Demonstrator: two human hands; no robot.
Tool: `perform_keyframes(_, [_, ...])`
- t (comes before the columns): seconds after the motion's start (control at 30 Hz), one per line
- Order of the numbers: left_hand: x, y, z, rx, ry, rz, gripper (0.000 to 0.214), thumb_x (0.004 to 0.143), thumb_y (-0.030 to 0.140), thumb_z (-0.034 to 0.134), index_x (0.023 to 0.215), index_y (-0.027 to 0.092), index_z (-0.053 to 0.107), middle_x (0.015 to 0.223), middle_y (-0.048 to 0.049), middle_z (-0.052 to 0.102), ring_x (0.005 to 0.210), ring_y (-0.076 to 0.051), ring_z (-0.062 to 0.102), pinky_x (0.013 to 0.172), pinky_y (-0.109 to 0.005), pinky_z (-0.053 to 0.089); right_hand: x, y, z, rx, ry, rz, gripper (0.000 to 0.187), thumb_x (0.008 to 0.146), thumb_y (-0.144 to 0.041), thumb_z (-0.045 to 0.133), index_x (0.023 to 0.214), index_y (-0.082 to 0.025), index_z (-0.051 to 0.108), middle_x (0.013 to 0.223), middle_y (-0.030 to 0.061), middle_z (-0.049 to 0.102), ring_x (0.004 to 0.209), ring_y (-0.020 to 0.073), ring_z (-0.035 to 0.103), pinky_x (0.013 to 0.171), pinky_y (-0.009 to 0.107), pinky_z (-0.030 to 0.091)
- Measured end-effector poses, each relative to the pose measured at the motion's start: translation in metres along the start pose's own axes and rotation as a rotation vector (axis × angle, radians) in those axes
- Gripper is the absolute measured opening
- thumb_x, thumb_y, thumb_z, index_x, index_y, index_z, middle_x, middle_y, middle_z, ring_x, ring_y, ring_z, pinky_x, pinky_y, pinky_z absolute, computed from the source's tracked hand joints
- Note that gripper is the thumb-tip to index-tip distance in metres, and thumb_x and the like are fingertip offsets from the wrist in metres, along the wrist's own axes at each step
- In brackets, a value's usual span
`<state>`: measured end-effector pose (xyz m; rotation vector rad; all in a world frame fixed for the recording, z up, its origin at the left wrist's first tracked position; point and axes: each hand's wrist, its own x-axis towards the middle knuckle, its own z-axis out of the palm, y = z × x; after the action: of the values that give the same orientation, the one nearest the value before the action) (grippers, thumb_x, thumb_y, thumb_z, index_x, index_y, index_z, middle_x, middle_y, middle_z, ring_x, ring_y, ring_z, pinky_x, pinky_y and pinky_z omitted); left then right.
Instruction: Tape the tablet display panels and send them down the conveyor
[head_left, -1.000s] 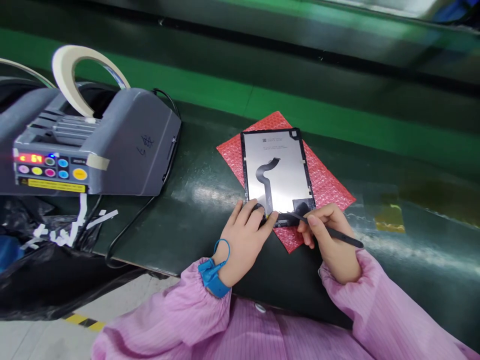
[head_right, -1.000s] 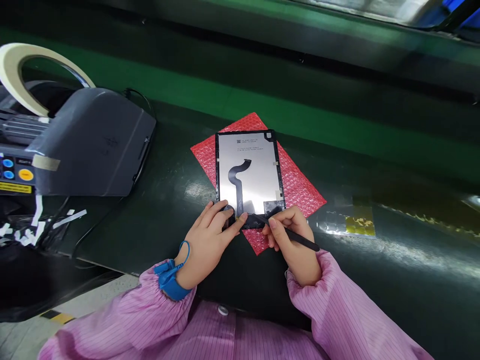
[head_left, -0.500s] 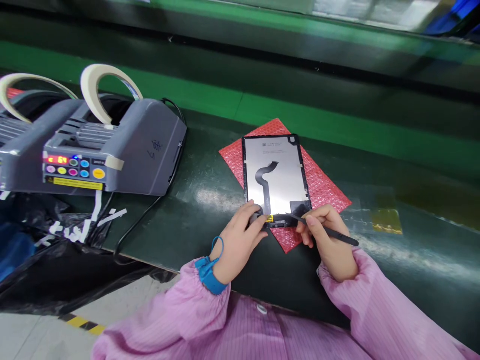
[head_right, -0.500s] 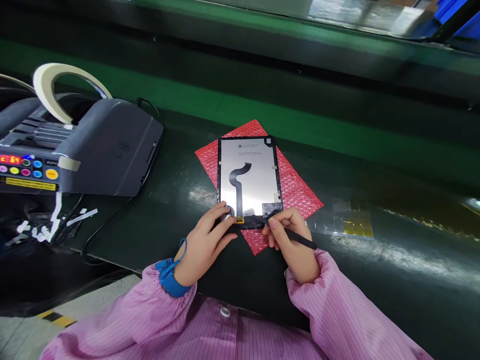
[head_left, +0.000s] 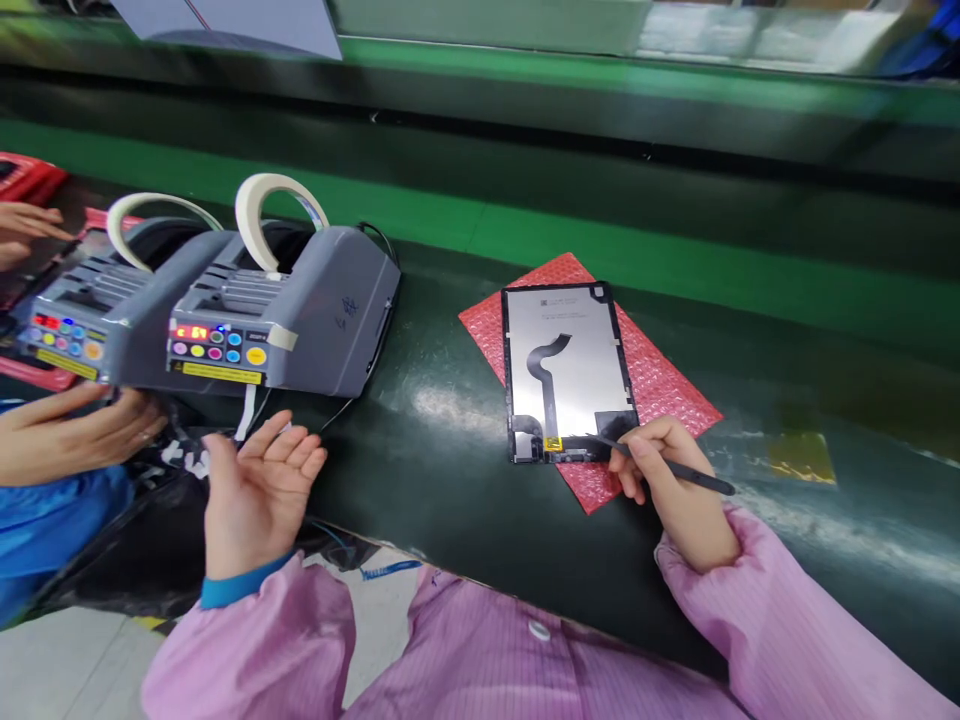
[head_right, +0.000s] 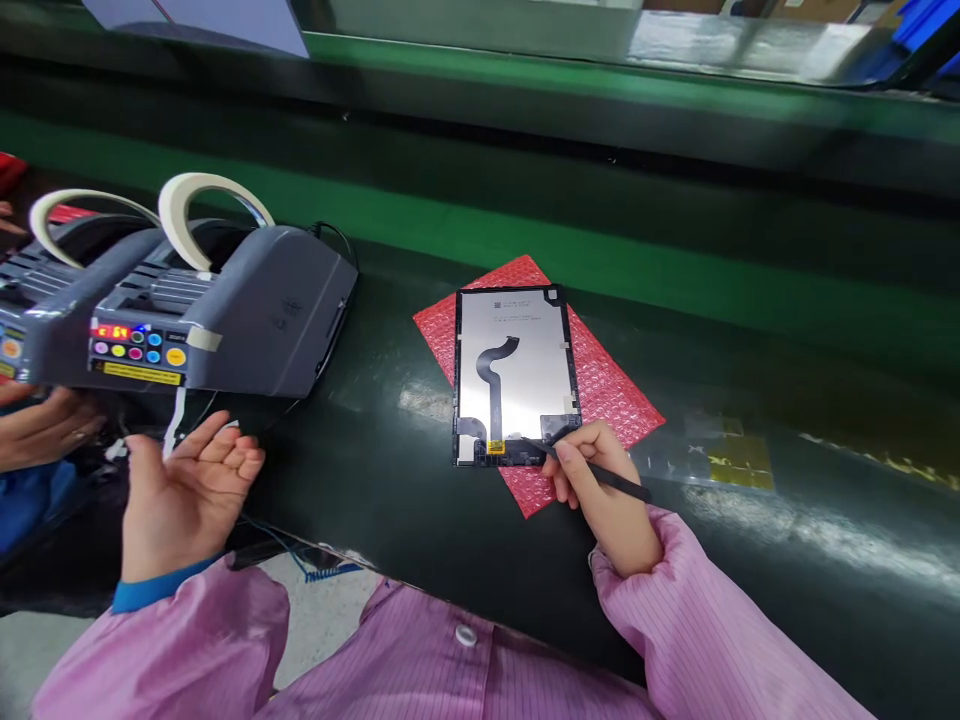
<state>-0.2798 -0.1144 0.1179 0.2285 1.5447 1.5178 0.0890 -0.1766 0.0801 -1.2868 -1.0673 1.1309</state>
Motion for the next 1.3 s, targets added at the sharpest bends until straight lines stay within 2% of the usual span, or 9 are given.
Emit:
perform_keyframes(0.13, [0.002, 0.005, 0.004, -0.049, -0.013, 0.105, 0.047, 0.108, 0.026, 0.028, 0.076, 0.017, 0.061, 0.047, 0.0061, 0.052, 0.044, -0.007, 0.05, 0.051, -0.019, 0.05, 0.001, 0.0, 0.001, -0.003, 0.01, -0.005, 0.022, 0.098, -0.038, 0.062, 0.084, -0.023, 0.055, 0.069, -0.0018, 0.068, 0.046, 0.0087, 0.054, 0.04, 0.018, 0.042])
perform_keyframes(0.27, [-0.003, -0.011, -0.001, -0.02, -0.109, 0.298, 0.035, 0.103, 0.021, 0.044, 0.073, 0.017, 0.061, 0.049, 0.0062, 0.054, 0.046, -0.008, 0.052, 0.054, -0.021, 0.052, -0.001, 0.003, 0.0, 0.025, 0.011, -0.024, 0.018, 0.098, -0.038, 0.062, 0.088, -0.024, 0.056, 0.069, -0.0021, 0.069, 0.046, 0.0089, 0.055, 0.04, 0.018, 0.042])
perform_keyframes(0.37, [-0.026, -0.041, 0.002, 0.111, -0.366, 0.378, 0.018, 0.091, 0.034, 0.068, 0.088, 0.016, 0.067, 0.063, 0.0025, 0.065, 0.06, -0.012, 0.063, 0.063, -0.026, 0.055, -0.002, 0.001, 0.001, 0.085, 0.0, -0.102, 0.013, 0.102, -0.04, 0.055, 0.103, -0.027, 0.058, 0.072, -0.0021, 0.071, 0.045, 0.0097, 0.056, 0.041, 0.021, 0.044])
perform_keyframes(0.53, [-0.083, -0.092, 0.037, 0.372, -1.131, 0.221, 0.047, 0.1, 0.032, 0.053, 0.145, 0.024, 0.042, 0.095, -0.006, 0.072, 0.078, -0.016, 0.068, 0.071, -0.03, 0.055, 0.007, -0.015, 0.012, -0.058, -0.104, -0.125, 0.013, 0.096, -0.037, 0.066, 0.101, -0.026, 0.062, 0.095, 0.0052, 0.076, 0.071, 0.0168, 0.07, 0.057, 0.028, 0.056])
perform_keyframes(0.67, [-0.105, -0.105, 0.065, 0.491, -1.359, 0.264, 0.051, 0.101, 0.023, 0.047, 0.151, 0.023, 0.036, 0.096, -0.006, 0.071, 0.084, -0.015, 0.064, 0.076, -0.03, 0.051, 0.019, -0.03, 0.028, -0.016, -0.242, -0.066, 0.027, 0.084, -0.034, 0.08, 0.089, -0.026, 0.055, 0.1, 0.0047, 0.075, 0.086, 0.0209, 0.073, 0.069, 0.032, 0.059])
perform_keyframes(0.8, [-0.106, -0.106, 0.074, 0.558, -1.338, 0.375, 0.058, 0.101, 0.018, 0.042, 0.157, 0.024, 0.027, 0.093, -0.0039, 0.069, 0.083, -0.015, 0.063, 0.077, -0.03, 0.051, 0.036, -0.044, 0.036, -0.009, -0.175, -0.045, 0.042, 0.082, -0.035, 0.081, 0.075, -0.025, 0.041, 0.079, 0.0007, 0.073, 0.073, 0.0185, 0.071, 0.068, 0.031, 0.057])
perform_keyframes(0.9, [-0.104, -0.108, 0.078, 0.785, -1.165, 0.654, 0.06, 0.101, 0.017, 0.04, 0.158, 0.023, 0.024, 0.092, -0.0044, 0.066, 0.089, -0.019, 0.06, 0.086, -0.037, 0.051, 0.059, -0.05, 0.034, -0.052, -0.093, -0.054, 0.05, 0.078, -0.044, 0.083, 0.074, -0.026, 0.037, 0.075, -0.0003, 0.07, 0.068, 0.0184, 0.068, 0.059, 0.03, 0.052])
perform_keyframes(1.07, [-0.106, -0.117, 0.084, 1.313, -0.851, 1.069, 0.046, 0.098, 0.025, 0.05, 0.143, 0.028, 0.053, 0.112, -0.0109, 0.063, 0.103, -0.03, 0.053, 0.084, -0.046, 0.048, 0.102, -0.036, 0.032, -0.256, -0.302, -0.003, 0.058, 0.069, -0.057, 0.085, 0.071, -0.025, 0.036, 0.069, -0.0004, 0.065, 0.06, 0.0175, 0.06, 0.056, 0.031, 0.045])
perform_keyframes(1.3, [-0.108, -0.128, 0.083, 1.518, -0.696, 1.228, 0.045, 0.093, 0.04, 0.062, 0.138, 0.036, 0.059, 0.121, -0.0069, 0.065, 0.107, -0.031, 0.053, 0.084, -0.046, 0.047, 0.128, -0.006, 0.041, -0.298, -0.346, 0.027, 0.059, 0.066, -0.062, 0.084, 0.075, -0.026, 0.038, 0.07, -0.0019, 0.061, 0.061, 0.0168, 0.055, 0.053, 0.029, 0.04])
